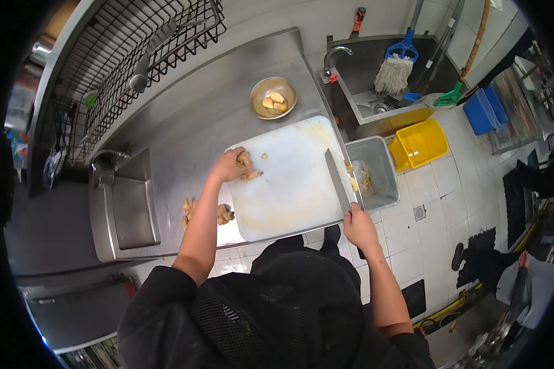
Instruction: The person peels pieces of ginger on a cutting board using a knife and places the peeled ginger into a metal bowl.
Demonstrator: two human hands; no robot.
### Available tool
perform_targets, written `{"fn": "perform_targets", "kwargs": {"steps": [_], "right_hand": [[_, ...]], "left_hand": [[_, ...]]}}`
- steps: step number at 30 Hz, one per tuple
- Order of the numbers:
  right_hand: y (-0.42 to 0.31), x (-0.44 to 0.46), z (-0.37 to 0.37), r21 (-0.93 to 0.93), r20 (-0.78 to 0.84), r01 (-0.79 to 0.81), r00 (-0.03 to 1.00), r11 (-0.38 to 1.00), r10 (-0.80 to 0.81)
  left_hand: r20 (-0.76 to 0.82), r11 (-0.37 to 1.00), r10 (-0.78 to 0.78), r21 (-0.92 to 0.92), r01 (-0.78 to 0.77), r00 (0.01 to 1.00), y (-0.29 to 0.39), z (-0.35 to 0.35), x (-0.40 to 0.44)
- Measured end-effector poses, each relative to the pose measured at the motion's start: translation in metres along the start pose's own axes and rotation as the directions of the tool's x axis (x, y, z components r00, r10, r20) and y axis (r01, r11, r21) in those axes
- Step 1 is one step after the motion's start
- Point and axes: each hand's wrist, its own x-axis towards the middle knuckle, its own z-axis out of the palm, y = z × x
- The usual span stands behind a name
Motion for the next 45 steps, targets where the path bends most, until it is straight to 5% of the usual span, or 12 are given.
{"fn": "perform_targets", "kwargs": {"steps": [2, 5, 8, 12, 15, 21, 26, 34, 38, 45], "right_hand": [[0.001, 0.001, -0.001, -0.033, 0.005, 0.031, 1.0, 0.999, -0.031], [-0.003, -0.003, 0.0, -0.047, 0.02, 0.106, 0.994, 0.993, -0.105], [-0.001, -0.003, 0.001, -0.062, 0.098, 0.174, 0.981, 0.983, -0.167], [-0.015, -0.002, -0.003, -0.16, 0.203, 0.237, 0.958, 0.958, -0.203], [-0.043, -0.01, -0.011, -0.132, 0.347, 0.276, 0.912, 0.952, -0.216], [-0.076, -0.006, -0.013, -0.237, 0.494, 0.274, 0.86, 0.932, -0.127], [-0.096, -0.004, -0.006, -0.367, 0.527, 0.243, 0.85, 0.898, -0.014], [-0.056, 0.016, 0.005, -0.254, 0.492, 0.239, 0.866, 0.937, -0.087], [-0.065, 0.004, -0.009, -0.38, 0.446, 0.164, 0.895, 0.91, 0.025], [-0.093, 0.009, -0.004, -0.359, 0.464, 0.3, 0.879, 0.884, -0.11]], "left_hand": [[-0.123, 0.944, 0.116, -0.294, -0.148, 0.986, 0.005, 0.014, -0.024], [-0.286, 0.836, 0.238, -0.427, -0.345, 0.928, 0.037, 0.052, -0.044], [-0.286, 0.819, 0.083, -0.527, -0.228, 0.955, 0.075, 0.069, -0.063], [-0.531, 0.767, 0.1, -0.498, -0.405, 0.841, 0.073, 0.114, -0.076], [-0.568, 0.819, 0.134, -0.398, -0.413, 0.812, 0.072, 0.123, -0.081], [-0.435, 0.82, 0.155, -0.445, -0.361, 0.887, 0.07, 0.11, -0.079], [-0.478, 0.794, 0.183, -0.443, -0.416, 0.859, 0.065, 0.119, -0.075], [-0.488, 0.634, 0.23, -0.581, -0.511, 0.842, 0.045, 0.11, -0.065], [-0.48, 0.667, 0.315, -0.503, -0.55, 0.819, 0.04, 0.102, -0.07], [-0.453, 0.751, 0.26, -0.461, -0.473, 0.853, 0.057, 0.095, -0.081]]}}
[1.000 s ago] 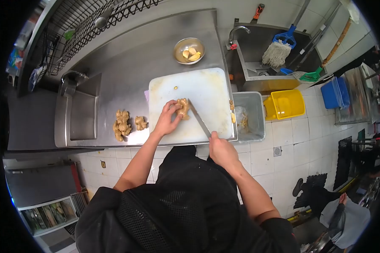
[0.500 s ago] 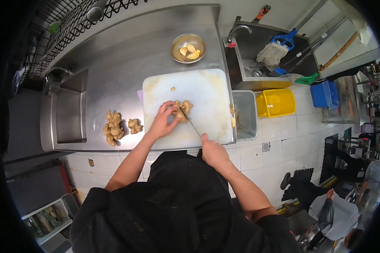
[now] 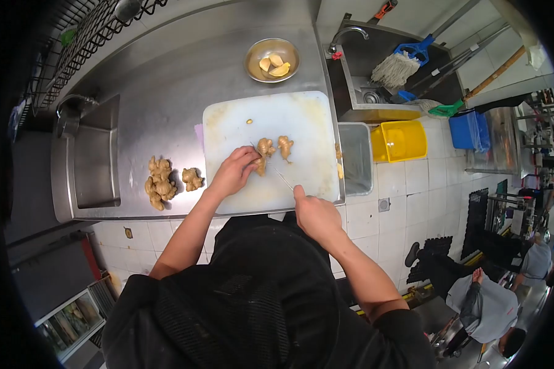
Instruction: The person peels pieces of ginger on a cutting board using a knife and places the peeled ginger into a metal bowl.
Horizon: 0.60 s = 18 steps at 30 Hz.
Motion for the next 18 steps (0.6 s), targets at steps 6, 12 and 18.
{"fn": "perform_targets", "kwargs": {"steps": [6, 12, 18], "right_hand": [[-0.006, 0.025, 0.001, -0.05, 0.023, 0.056, 0.998, 0.997, -0.055], [0.009, 0.104, 0.029, 0.105, -0.076, 0.123, 0.99, 0.987, -0.115], [0.02, 0.062, 0.027, 0.117, -0.106, -0.007, 0.994, 0.993, 0.019]], "left_hand": [[-0.058, 0.999, 0.039, 0.005, -0.039, 0.998, -0.002, 0.003, -0.003], [-0.028, 0.994, -0.02, -0.111, 0.016, 0.999, -0.004, -0.006, -0.005], [-0.024, 0.987, -0.018, -0.159, 0.014, 1.0, 0.006, 0.006, -0.003]]}}
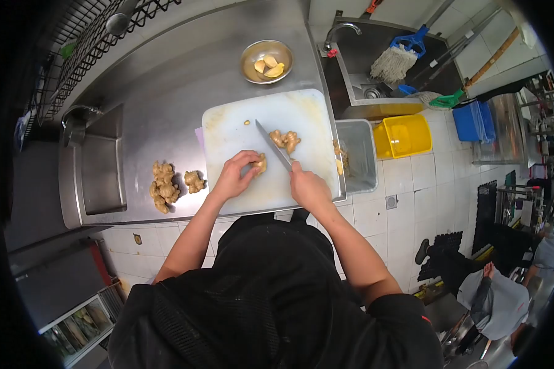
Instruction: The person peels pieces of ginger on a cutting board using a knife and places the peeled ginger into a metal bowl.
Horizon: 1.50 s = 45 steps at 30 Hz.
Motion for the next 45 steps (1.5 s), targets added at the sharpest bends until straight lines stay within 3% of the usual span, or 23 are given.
{"fn": "perform_targets", "kwargs": {"steps": [4, 6, 9, 14, 22, 24, 25, 28, 30, 36, 40, 45], "right_hand": [[0.002, -0.016, 0.008, -0.012, -0.06, -0.012, 0.998, 1.0, 0.011], [-0.004, -0.026, 0.008, -0.002, -0.035, 0.008, 0.999, 1.0, -0.008], [-0.018, -0.047, -0.003, 0.0, 0.017, 0.035, 0.999, 0.999, -0.035], [-0.029, -0.065, -0.019, -0.002, 0.114, -0.014, 0.993, 1.0, 0.014], [-0.029, 0.022, 0.028, 0.064, -0.088, 0.039, 0.996, 0.997, -0.033], [-0.018, 0.018, 0.023, 0.081, -0.074, 0.031, 0.997, 0.996, -0.025], [-0.013, 0.016, 0.017, 0.083, -0.054, 0.029, 0.998, 0.996, -0.025], [-0.008, 0.001, 0.01, 0.014, -0.051, -0.028, 0.998, 1.0, 0.029], [-0.005, -0.005, 0.007, 0.012, -0.039, -0.031, 0.999, 0.999, 0.031], [-0.01, -0.026, 0.008, -0.01, -0.004, -0.004, 1.0, 1.0, 0.004], [-0.025, -0.037, 0.006, 0.028, -0.018, -0.025, 1.0, 0.999, 0.025], [-0.031, -0.047, -0.002, 0.083, 0.01, -0.026, 1.0, 0.996, 0.025]], "left_hand": [[0.014, 0.997, 0.072, 0.037, -0.072, 0.997, 0.003, 0.005, 0.002], [0.043, 0.962, 0.141, 0.23, -0.147, 0.989, 0.003, 0.004, 0.006], [0.071, 0.98, 0.057, 0.189, -0.069, 0.996, 0.011, 0.005, 0.007], [0.089, 0.982, 0.066, 0.173, -0.081, 0.994, 0.006, 0.004, 0.007], [0.176, 0.983, 0.064, 0.158, -0.092, 0.982, 0.011, -0.008, 0.01], [0.144, 0.995, -0.055, 0.085, 0.043, 0.988, 0.009, -0.009, 0.007], [0.145, 0.996, -0.05, 0.086, 0.038, 0.988, 0.006, -0.008, 0.008], [0.125, 0.985, 0.045, 0.16, -0.065, 0.991, 0.006, -0.003, 0.004], [0.146, 0.912, 0.151, 0.362, -0.194, 0.978, 0.017, -0.003, 0.004], [-0.114, 0.968, 0.185, 0.192, -0.162, 0.976, 0.006, 0.021, -0.002], [-0.15, 0.987, 0.122, 0.125, -0.103, 0.981, 0.002, 0.025, -0.001], [-0.14, 0.96, 0.194, 0.229, -0.159, 0.971, -0.001, 0.033, -0.001]]}}
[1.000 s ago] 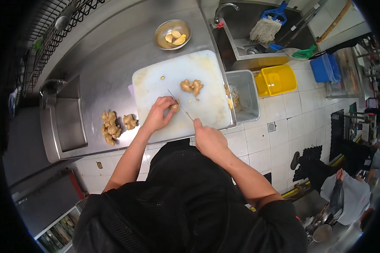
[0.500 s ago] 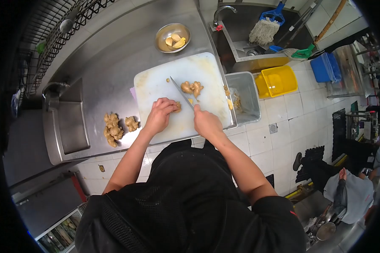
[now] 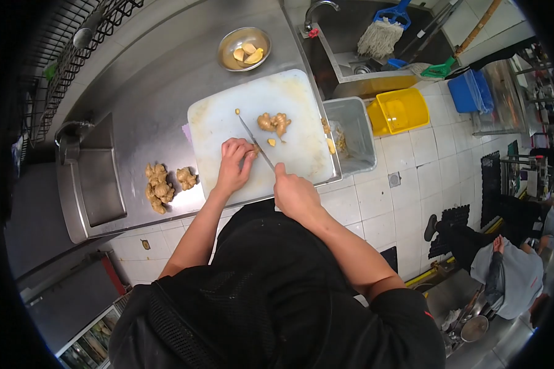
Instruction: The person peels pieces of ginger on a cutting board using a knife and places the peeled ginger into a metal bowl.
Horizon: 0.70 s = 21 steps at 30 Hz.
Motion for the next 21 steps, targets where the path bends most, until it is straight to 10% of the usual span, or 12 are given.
{"fn": "perform_targets", "kwargs": {"steps": [21], "right_hand": [[-0.009, 0.033, 0.023, 0.015, 0.035, 0.016, 0.999, 1.0, -0.016]], "left_hand": [[-0.096, 0.999, 0.007, -0.047, -0.012, 0.995, -0.014, 0.006, -0.007]]}}
